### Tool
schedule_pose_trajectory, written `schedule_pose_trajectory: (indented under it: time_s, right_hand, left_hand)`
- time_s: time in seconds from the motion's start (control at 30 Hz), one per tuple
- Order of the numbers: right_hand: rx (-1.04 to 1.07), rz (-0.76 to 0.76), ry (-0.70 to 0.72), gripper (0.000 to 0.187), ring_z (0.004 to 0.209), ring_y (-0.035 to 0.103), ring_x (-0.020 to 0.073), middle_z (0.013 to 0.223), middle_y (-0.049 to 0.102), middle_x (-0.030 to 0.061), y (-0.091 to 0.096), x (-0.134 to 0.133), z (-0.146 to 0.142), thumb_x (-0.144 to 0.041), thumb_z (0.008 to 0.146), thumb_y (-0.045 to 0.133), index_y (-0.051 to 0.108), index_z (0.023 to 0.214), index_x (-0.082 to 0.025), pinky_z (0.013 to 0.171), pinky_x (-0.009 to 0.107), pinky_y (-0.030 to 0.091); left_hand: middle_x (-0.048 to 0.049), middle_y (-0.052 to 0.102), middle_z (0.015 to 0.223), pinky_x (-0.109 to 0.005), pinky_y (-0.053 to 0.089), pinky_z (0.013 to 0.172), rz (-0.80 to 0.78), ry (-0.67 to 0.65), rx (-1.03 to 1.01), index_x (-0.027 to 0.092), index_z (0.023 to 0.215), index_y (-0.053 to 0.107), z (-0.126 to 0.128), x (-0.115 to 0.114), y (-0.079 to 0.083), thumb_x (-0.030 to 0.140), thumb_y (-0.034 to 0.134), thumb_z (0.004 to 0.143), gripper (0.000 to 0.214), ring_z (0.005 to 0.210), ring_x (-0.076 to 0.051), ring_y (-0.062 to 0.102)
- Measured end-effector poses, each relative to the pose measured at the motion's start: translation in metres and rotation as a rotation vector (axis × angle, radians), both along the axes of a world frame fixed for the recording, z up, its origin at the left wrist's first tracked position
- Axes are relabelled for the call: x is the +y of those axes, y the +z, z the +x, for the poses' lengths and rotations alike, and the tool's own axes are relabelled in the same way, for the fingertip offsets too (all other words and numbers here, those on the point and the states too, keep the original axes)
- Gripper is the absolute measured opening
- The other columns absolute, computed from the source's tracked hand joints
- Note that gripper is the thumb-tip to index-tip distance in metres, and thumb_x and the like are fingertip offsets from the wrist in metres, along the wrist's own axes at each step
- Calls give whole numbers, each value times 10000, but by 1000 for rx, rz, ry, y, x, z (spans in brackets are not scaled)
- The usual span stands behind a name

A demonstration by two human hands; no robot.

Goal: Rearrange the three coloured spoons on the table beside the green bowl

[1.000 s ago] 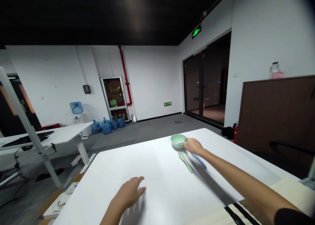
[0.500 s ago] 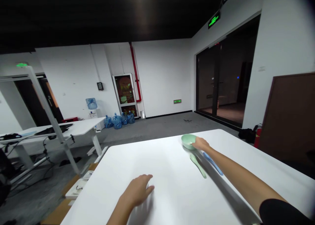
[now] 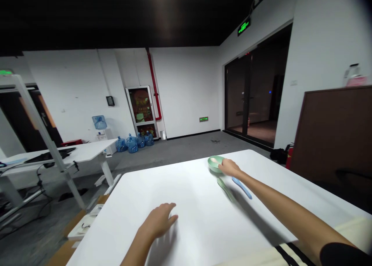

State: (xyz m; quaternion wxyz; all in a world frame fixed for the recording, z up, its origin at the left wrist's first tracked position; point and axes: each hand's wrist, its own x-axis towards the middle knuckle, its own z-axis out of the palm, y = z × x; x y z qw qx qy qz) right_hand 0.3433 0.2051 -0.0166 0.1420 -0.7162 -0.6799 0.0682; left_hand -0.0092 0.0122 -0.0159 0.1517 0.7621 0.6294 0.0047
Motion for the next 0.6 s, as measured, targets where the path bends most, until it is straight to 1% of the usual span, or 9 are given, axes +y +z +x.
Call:
schedule_pose_trajectory:
  time_s: [0.1,0.17,0.23,0.33,0.47,0.6]
  right_hand:
    - [5,-17,84,314,760,621,198,891,679,109,2,-27,-8,-421,834,492,658,840,-155,590,243,358]
    - [10,-43,126,286,717,609,180,833,675,93,0,-43,-13,-401,815,512,656,788,-155,573,234,343]
    - [15,-71,138,251,680,600,165,766,665,74,-5,-54,-19,-371,792,533,648,723,-159,560,227,332]
    - [39,-121,144,222,615,589,147,682,648,53,-12,-65,-27,-336,768,546,637,665,-161,540,222,336]
    - [119,-204,153,207,536,582,133,616,646,44,-19,-72,-35,-313,760,551,637,663,-151,513,223,357]
    - [141,-217,173,198,545,606,137,598,659,39,-25,-78,-41,-303,766,570,621,644,-156,520,223,378]
  left_hand:
    - [-77,549,1381,-420,397,1017,-3,-12,-1,263,1385,464,-1,0,0,530,397,876,579,1242,-292,514]
    - [-78,548,1384,-424,398,1017,-3,-22,-3,263,1382,468,0,-1,0,527,406,874,576,1247,-296,511]
    - [-79,542,1391,-424,395,1023,-2,-27,-2,263,1383,467,0,-3,0,527,410,873,577,1258,-296,503]
    - [-89,535,1395,-422,392,1029,-3,-28,7,254,1390,460,1,-5,2,521,405,878,580,1260,-292,502]
    - [-101,533,1394,-423,393,1030,-10,-25,13,242,1394,455,2,-9,5,525,400,880,589,1247,-289,512]
    - [-101,539,1386,-415,394,1026,-12,-19,15,244,1390,460,2,-10,7,522,400,880,583,1243,-283,516]
